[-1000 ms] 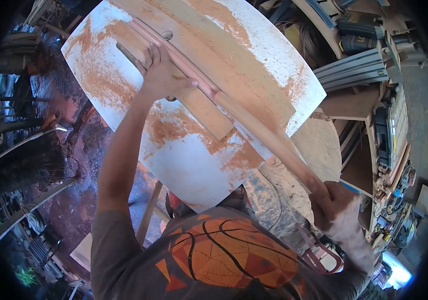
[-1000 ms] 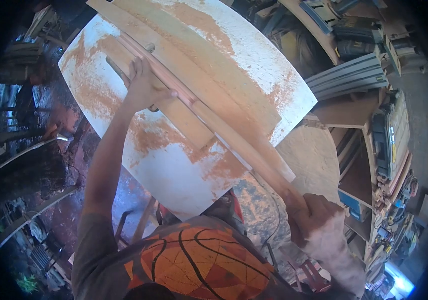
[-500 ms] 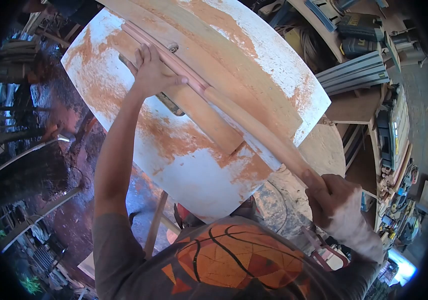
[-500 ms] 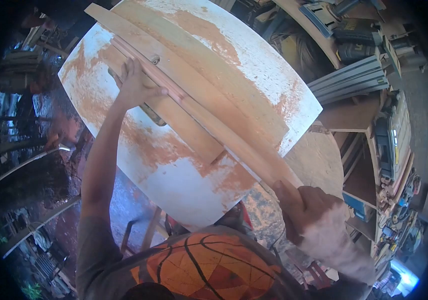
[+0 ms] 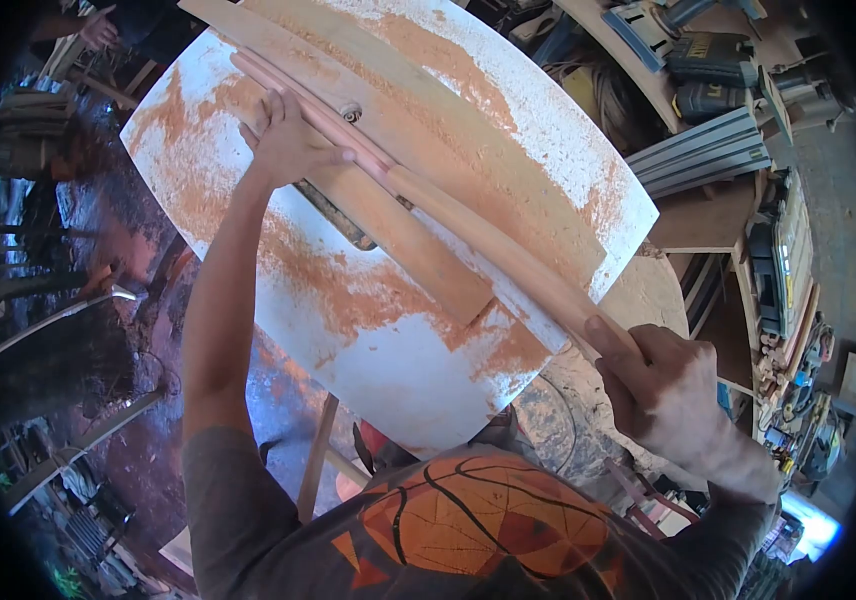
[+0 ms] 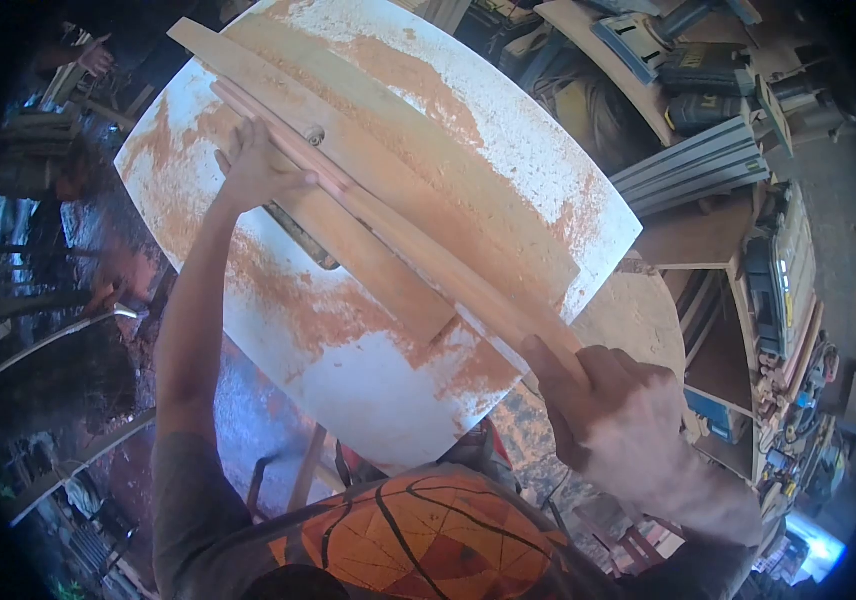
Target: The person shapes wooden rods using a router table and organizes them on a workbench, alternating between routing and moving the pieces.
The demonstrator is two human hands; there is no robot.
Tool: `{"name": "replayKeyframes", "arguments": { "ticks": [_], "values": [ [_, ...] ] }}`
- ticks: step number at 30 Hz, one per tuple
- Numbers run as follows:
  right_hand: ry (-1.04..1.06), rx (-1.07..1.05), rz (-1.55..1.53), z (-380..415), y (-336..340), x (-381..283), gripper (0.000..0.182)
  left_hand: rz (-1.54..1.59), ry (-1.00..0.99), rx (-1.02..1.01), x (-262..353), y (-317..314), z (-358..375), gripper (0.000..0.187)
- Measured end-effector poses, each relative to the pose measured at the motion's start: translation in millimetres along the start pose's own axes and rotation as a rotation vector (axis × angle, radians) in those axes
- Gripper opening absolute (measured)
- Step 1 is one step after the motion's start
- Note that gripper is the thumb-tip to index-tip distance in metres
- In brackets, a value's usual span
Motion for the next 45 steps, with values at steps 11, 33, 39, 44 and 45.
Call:
{"name": "replayKeyframes", "arguments": {
  "ticks": [11, 33, 39, 44, 45],
  "values": [
    [0.022, 0.021, 0.035, -23.9, 2.3, -11.2, 0.049, 0.007, -0.005, 0.0, -22.3, 0.5, -21.3, 0.164],
    [0.041, 0.06, 0.061, -85.9, -6.7, -25.9, 0.053, -0.08, 0.037, -0.032, -78.9, 15.6, -81.7, 0.159],
    [0.02, 0.109, 0.062, -116.8, -17.1, -29.8, 0.043, -0.061, 0.075, -0.031, -108.3, 20.9, -106.4, 0.157],
    [0.045, 0.14, 0.07, -155.8, -16.5, -35.0, 0.041, -0.055, 0.008, -0.023, -159.4, 7.5, -156.8, 0.151],
    [0.053, 0.153, 0.112, -167.6, -14.6, -38.5, 0.041, 0.178, 0.028, -0.088, -168.1, 11.3, -159.0, 0.147]
  ]
}}
Point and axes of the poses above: each hand's wrist, its own z-axis away from the middle knuckle, its own y-axis out of the back of the hand, x = y × z, the point moved 6 cm from there along -z, towards the middle knuckle, and after that the axes turned 15 degrees about -z, right-handed, at the moved point
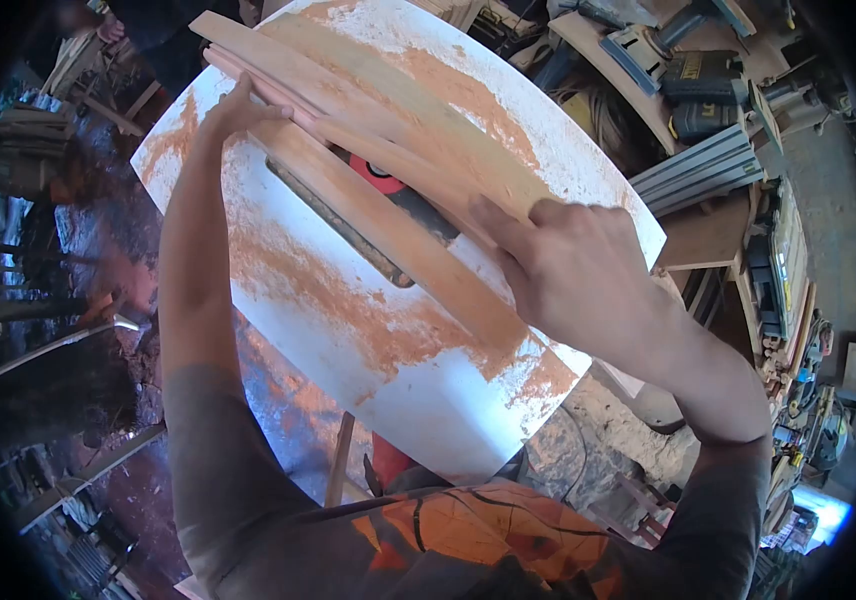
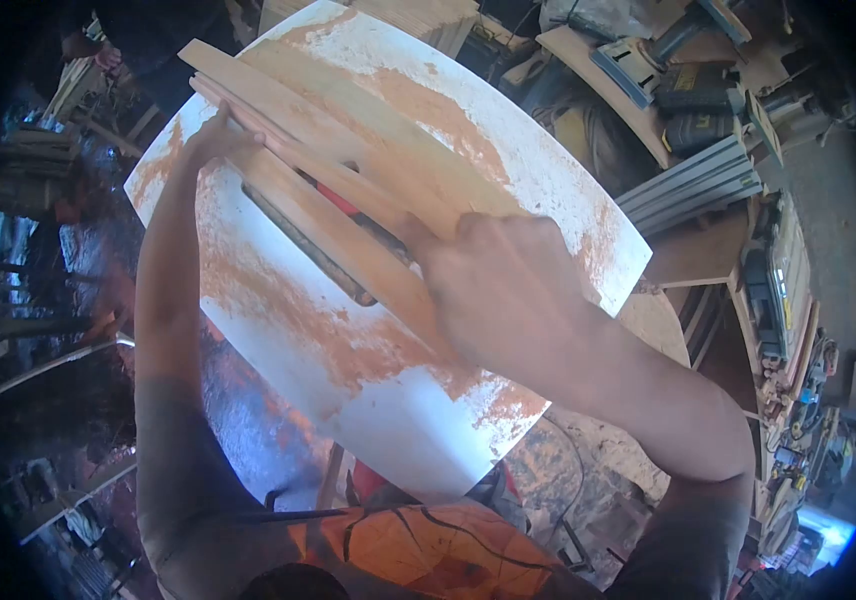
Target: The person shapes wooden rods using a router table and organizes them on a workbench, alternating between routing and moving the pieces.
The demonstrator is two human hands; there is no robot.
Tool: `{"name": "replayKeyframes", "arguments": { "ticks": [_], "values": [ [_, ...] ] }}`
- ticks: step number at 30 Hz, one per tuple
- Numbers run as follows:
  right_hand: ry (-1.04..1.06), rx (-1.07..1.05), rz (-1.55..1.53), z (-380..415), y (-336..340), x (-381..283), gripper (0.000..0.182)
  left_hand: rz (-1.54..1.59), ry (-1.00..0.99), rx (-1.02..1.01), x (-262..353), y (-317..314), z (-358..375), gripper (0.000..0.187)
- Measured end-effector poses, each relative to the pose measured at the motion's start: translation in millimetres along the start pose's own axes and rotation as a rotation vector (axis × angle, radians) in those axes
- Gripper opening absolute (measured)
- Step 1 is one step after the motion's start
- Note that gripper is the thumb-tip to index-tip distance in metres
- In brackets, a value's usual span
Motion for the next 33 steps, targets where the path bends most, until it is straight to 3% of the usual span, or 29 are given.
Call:
{"name": "replayKeyframes", "arguments": {
  "ticks": [1, 2, 4, 7, 11, 14, 16, 17, 22, 24, 26, 27, 29, 30, 32, 33],
  "values": [
    [0.002, 0.002, 0.009, -12.0, 2.7, -2.9, 0.041, 0.234, 0.014, -0.066, -1.1, 5.0, 0.8, 0.142],
    [-0.042, -0.031, -0.033, -22.7, 4.7, -3.7, 0.039, 0.238, 0.011, -0.062, -7.8, 4.0, -7.6, 0.142],
    [-0.094, -0.068, -0.074, -45.5, 0.1, -3.3, 0.038, 0.375, 0.058, 0.162, -27.1, 9.1, -26.0, 0.119],
    [-0.091, -0.03, -0.116, -85.0, -13.7, -0.8, 0.034, 0.255, 0.133, 0.25, -59.7, -4.2, -74.7, 0.106],
    [-0.052, 0.157, -0.167, -91.3, 12.9, 1.7, 0.032, 0.089, 0.298, 0.203, -51.7, 7.7, -85.4, 0.09],
    [0.028, 0.289, -0.222, -44.6, 53.9, 3.2, 0.037, -0.027, 0.464, 0.357, -39.7, 29.3, -69.6, 0.086],
    [-0.045, 0.339, -0.314, -2.0, 67.0, 20.0, 0.042, 0.19, 0.324, 0.114, -42.6, 23.8, -74.1, 0.09],
    [-0.076, 0.343, -0.353, 20.0, 70.6, 29.2, 0.044, 0.194, 0.322, 0.117, -45.3, 25.8, -75.3, 0.09],
    [-0.5, 0.475, -0.371, 156.4, 69.5, 52.2, 0.044, 0.1, 0.347, 0.178, -16.6, 45.9, -42.0, 0.077],
    [-0.546, 0.541, -0.309, 203.7, 56.1, 57.6, 0.045, 0.099, 0.421, 0.247, -22.0, 37.7, -45.8, 0.072],
    [-0.954, 0.441, -0.317, 251.1, 45.8, 58.9, 0.046, 0.104, 0.488, 0.317, -21.1, 41.3, -52.9, 0.066],
    [-0.957, 0.44, -0.32, 266.6, 38.6, 57.2, 0.046, 0.18, 0.505, 0.28, -24.7, 41.6, -54.8, 0.064],
    [-0.835, 0.633, -0.334, 291.8, 29.1, 54.5, 0.047, 0.332, 0.535, 0.214, -35.5, 48.8, -61.7, 0.062],
    [-0.923, 0.603, -0.36, 305.1, 26.6, 54.8, 0.047, 0.329, 0.527, 0.217, -47.3, 48.4, -70.2, 0.062],
    [-0.978, 0.616, -0.389, 317.5, 28.3, 51.5, 0.047, 0.473, 0.591, 0.503, -71.9, 54.0, -72.6, 0.063],
    [-1.027, 0.606, -0.427, 324.1, 26.2, 51.8, 0.047, 0.462, 0.598, 0.507, -77.2, 49.2, -65.1, 0.063]
  ]
}}
Point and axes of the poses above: each hand's wrist, its own z-axis away from the middle knuckle, its own y-axis out of the back of the hand, x = y × z, the point moved 6 cm from there along -z, towards the middle knuckle, and after that the axes turned 15 degrees about -z, right-handed, at the moved point
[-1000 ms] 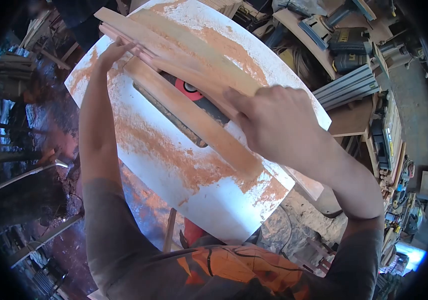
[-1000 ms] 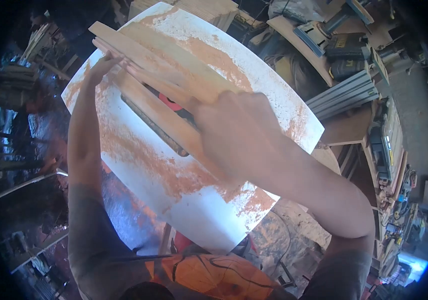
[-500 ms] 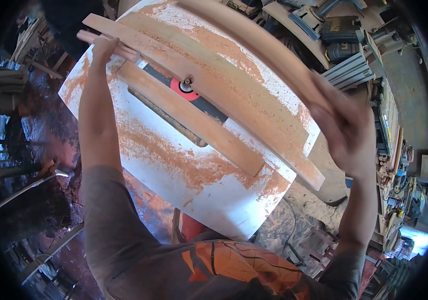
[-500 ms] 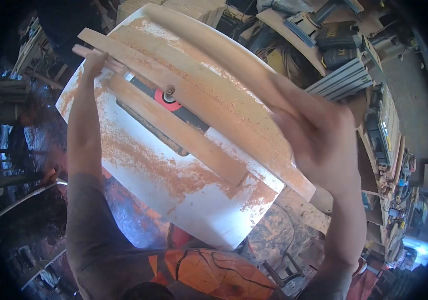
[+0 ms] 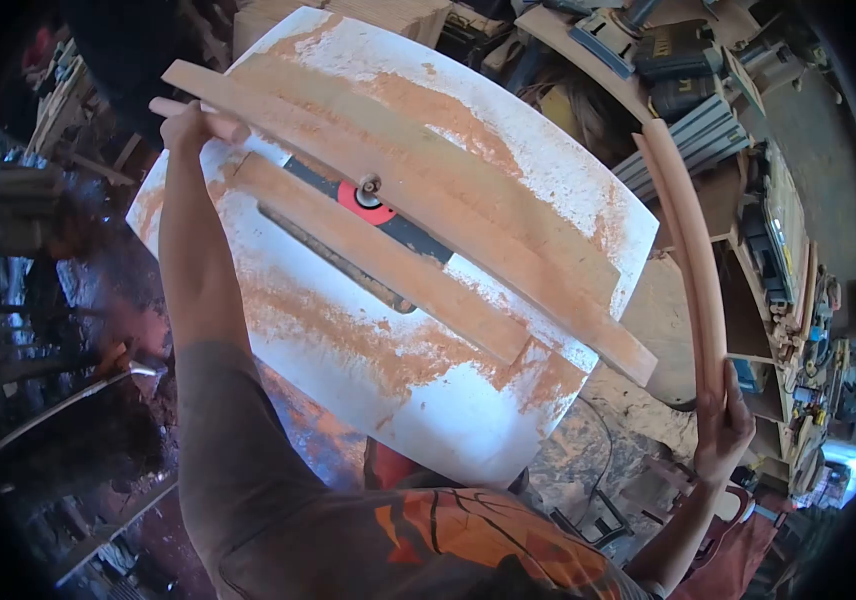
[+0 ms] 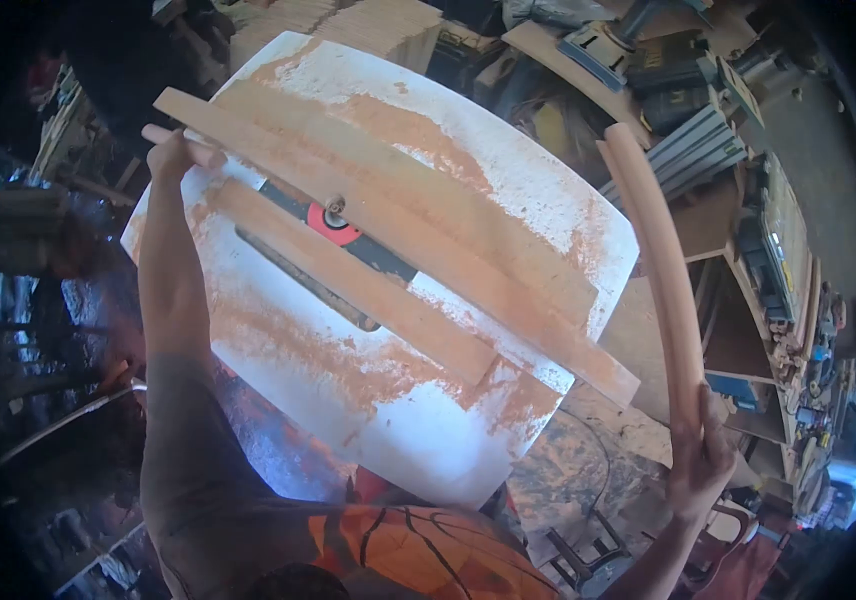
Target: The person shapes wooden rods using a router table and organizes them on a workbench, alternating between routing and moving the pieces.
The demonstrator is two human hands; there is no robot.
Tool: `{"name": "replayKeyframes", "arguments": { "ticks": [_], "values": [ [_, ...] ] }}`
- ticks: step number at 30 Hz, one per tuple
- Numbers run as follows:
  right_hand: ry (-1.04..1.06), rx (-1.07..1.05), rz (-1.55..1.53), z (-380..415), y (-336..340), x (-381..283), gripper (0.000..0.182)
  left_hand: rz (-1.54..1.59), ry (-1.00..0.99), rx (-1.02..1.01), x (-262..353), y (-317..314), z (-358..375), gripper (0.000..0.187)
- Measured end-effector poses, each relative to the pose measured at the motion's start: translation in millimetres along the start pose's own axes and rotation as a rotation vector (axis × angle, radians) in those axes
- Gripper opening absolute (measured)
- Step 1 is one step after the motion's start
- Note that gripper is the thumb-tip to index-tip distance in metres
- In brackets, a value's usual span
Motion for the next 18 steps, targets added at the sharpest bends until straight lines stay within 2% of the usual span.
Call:
{"name": "replayKeyframes", "arguments": {
  "ticks": [2, 3, 4, 5, 6, 7, 8, 10, 13, 16, 18],
  "values": [
    [0.062, 0.001, -0.093, 2.2, -0.9, 6.4, 0.047, 0.627, -0.063, -0.065, -7.7, 34.0, 32.2, 0.059],
    [0.121, 0.023, -0.173, 0.6, -0.9, 8.8, 0.047, 0.796, -0.012, -0.002, -13.6, 44.5, 45.3, 0.049],
    [0.14, 0.005, -0.202, -2.9, -2.7, 13.1, 0.047, 0.669, -0.097, -0.021, -25.5, 65.0, 60.4, 0.047],
    [0.177, -0.006, -0.222, -5.4, -3.4, 16.6, 0.048, 0.57, -0.104, -0.01, -29.5, 86.4, 86.9, 0.045],
    [0.213, -0.021, -0.241, -6.2, -3.1, 21.6, 0.05, 0.817, -0.156, -0.142, -33.5, 94.8, 112.7, 0.042],
    [0.215, -0.025, -0.257, -7.8, -1.2, 39.0, 0.05, 0.899, -0.146, -0.042, -6.1, 135.8, 195.1, 0.042],
    [0.229, -0.046, -0.278, -8.9, -6.4, 34.1, 0.05, 1.008, -0.181, -0.23, -7.8, 146.6, 217.4, 0.044],
    [0.263, -0.01, -0.312, -8.2, -5.5, 17.9, 0.049, 1.065, -0.212, -0.305, 2.1, 178.1, 265.7, 0.044],
    [0.359, -0.057, -0.413, -1.8, 0.8, 26.0, 0.047, 0.899, -0.32, -0.214, 18.1, 214.2, 321.9, 0.043],
    [0.391, -0.132, -0.444, 16.7, 24.7, 34.7, 0.046, 1.019, -0.377, -0.259, 33.6, 234.7, 381.5, 0.041],
    [0.445, -0.081, -0.378, 34.0, 46.1, 45.1, 0.047, 0.808, -0.65, -0.172, 68.3, 252.7, 456.1, 0.04]
  ]
}}
Point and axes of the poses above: each hand's wrist, its own z-axis away from the middle knuckle, its own y-axis out of the back of the hand, x = y × z, the point moved 6 cm from there along -z, towards the middle knuckle, and after that the axes turned 15 degrees about -z, right-handed, at the moved point
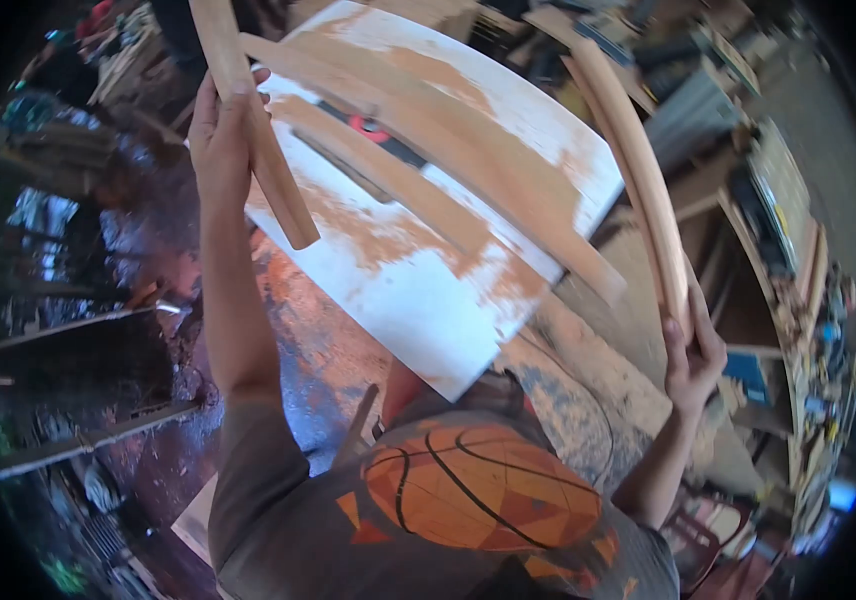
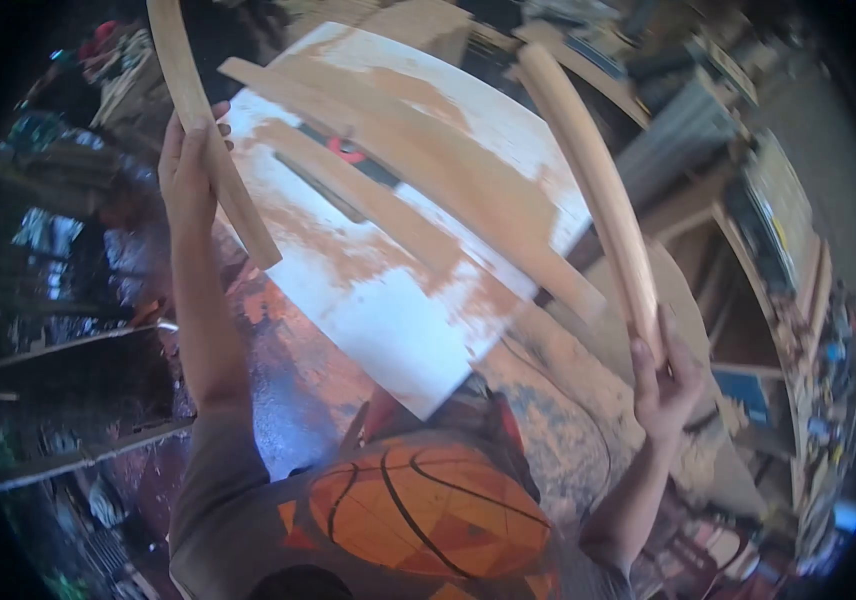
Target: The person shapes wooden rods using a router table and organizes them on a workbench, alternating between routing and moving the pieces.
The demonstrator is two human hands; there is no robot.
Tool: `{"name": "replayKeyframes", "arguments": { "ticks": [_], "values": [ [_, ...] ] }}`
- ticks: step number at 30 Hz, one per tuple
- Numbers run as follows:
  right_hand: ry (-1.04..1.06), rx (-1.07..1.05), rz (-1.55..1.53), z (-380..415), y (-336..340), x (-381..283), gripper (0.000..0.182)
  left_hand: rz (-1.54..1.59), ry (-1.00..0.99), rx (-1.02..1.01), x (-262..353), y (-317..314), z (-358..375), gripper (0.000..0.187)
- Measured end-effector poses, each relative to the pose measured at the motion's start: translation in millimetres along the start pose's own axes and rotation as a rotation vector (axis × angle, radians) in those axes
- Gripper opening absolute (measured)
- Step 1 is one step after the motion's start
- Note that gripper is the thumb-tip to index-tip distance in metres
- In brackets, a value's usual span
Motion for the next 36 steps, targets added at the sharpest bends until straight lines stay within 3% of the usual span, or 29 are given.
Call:
{"name": "replayKeyframes", "arguments": {
  "ticks": [2, 4, 5, 6, 7, 9, 13, 14, 17, 19, 20, 22, 23, 25, 26, 28, 29, 36],
  "values": [
    [-0.011, 0.083, -0.031, 27.1, 22.8, 16.6, 0.048, -0.154, -0.142, -0.226, 30.6, -53.7, 41.8, 0.045],
    [0.013, 0.177, -0.066, 48.0, 48.7, 24.0, 0.049, -0.253, 0.029, -0.471, 54.6, -116.2, 102.5, 0.047],
    [-0.112, 0.166, -0.013, 62.0, 62.9, 31.3, 0.048, -0.301, -0.166, -0.579, 46.6, -145.8, 126.4, 0.047],
    [-0.101, 0.167, -0.014, 72.7, 72.3, 32.7, 0.048, -0.35, -0.368, -0.68, 24.5, -178.0, 153.9, 0.047],
    [-0.083, 0.206, -0.015, 82.8, 81.4, 35.4, 0.048, -0.496, -0.606, -0.732, 24.2, -210.5, 182.9, 0.042],
    [-0.114, 0.242, 0.04, 102.9, 101.8, 35.4, 0.047, -0.56, -0.785, -0.768, -9.8, -253.7, 226.9, 0.04],
    [0.008, 0.305, -0.002, 137.1, 122.5, 38.8, 0.048, -0.568, -0.925, -0.847, -53.3, -296.3, 249.1, 0.043],
    [-0.088, 0.305, -0.007, 147.6, 127.8, 46.9, 0.049, -0.568, -0.934, -0.84, -61.5, -299.0, 245.0, 0.043],
    [-0.217, 0.299, -0.016, 166.0, 128.5, 61.9, 0.052, -0.571, -0.843, -0.852, -72.7, -294.7, 230.1, 0.039],
    [-0.326, 0.23, 0.034, 175.3, 128.1, 68.8, 0.052, -0.561, -0.584, -0.902, -79.0, -288.3, 222.8, 0.046],
    [-0.329, 0.23, 0.037, 175.0, 127.1, 68.6, 0.052, -0.557, -0.581, -0.905, -77.1, -286.8, 226.2, 0.046],
    [-0.279, 0.148, 0.043, 170.0, 118.9, 62.9, 0.045, -0.702, -0.64, -0.561, -66.2, -273.2, 232.2, 0.079],
    [-0.287, 0.15, 0.048, 167.3, 123.5, 62.6, 0.045, -0.696, -0.639, -0.569, -64.1, -274.7, 243.1, 0.079],
    [-0.185, 0.017, 0.073, 166.7, 133.1, 51.1, 0.04, -0.893, -0.281, -0.366, -76.1, -265.2, 258.4, 0.117],
    [-0.149, -0.052, 0.093, 171.8, 142.0, 46.7, 0.039, -0.879, -0.274, -0.404, -76.7, -271.5, 271.0, 0.117],
    [-0.231, -0.057, 0.078, 182.9, 169.1, 52.1, 0.042, -1.041, -0.062, -0.463, -85.6, -278.7, 284.9, 0.138],
    [-0.275, -0.123, 0.168, 180.8, 180.3, 45.5, 0.044, -0.986, -0.005, -0.597, -86.9, -288.2, 287.3, 0.146],
    [-0.305, -0.303, 0.386, 151.4, 201.0, 31.5, 0.053, -0.988, 0.073, -0.631, -85.3, -299.8, 283.3, 0.15]
  ]
}}
Point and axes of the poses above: each hand's wrist, its own z-axis away from the middle knuckle, its own y-axis out of the back of the hand, x = y × z, the point moved 6 cm from there along -z, towards the middle knuckle, and after that the axes turned 15 degrees about -z, right-handed, at the moved point
